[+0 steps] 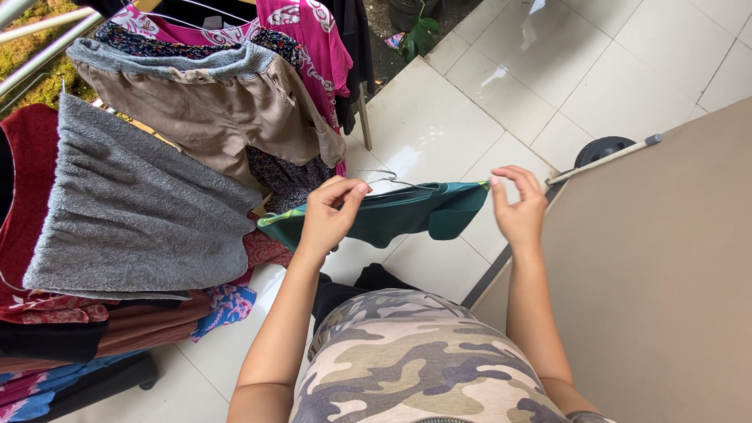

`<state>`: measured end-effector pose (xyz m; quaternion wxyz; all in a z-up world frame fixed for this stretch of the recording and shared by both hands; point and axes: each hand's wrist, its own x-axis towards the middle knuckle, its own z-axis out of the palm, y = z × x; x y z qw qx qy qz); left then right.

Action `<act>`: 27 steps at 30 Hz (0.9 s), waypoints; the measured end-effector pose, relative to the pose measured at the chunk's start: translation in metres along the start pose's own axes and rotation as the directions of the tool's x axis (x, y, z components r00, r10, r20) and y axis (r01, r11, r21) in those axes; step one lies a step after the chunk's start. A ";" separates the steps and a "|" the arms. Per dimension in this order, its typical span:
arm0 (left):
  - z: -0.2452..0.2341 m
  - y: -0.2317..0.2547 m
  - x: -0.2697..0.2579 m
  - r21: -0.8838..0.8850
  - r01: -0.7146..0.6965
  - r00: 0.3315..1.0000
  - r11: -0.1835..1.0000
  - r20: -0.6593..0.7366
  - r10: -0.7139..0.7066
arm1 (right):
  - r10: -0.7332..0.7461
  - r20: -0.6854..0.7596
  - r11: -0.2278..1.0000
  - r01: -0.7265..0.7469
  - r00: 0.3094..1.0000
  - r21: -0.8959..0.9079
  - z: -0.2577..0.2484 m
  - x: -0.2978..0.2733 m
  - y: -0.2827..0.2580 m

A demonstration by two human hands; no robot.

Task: Remove several items of clothing from hangers on a laundry drying rack.

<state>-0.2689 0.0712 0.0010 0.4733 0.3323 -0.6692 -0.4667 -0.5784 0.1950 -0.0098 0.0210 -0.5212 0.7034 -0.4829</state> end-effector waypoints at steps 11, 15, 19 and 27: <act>0.028 0.015 -0.002 0.054 -0.017 0.997 0.998 0.077 0.013 | -0.137 0.337 0.946 0.023 0.931 0.322 0.064 -0.016 -0.072; 0.035 0.015 -0.013 0.037 0.013 0.994 0.999 0.107 -0.017 | -0.065 0.350 0.935 -0.065 0.935 0.348 0.074 -0.016 -0.066; 0.033 0.011 -0.020 0.022 0.022 0.993 1.000 0.115 -0.024 | 0.006 0.269 0.927 -0.106 0.963 0.359 0.088 -0.021 -0.032; -0.020 -0.004 -0.023 0.652 -0.011 0.988 0.758 0.125 -0.093 | 0.086 0.037 0.917 -0.094 0.996 0.388 0.051 -0.002 -0.016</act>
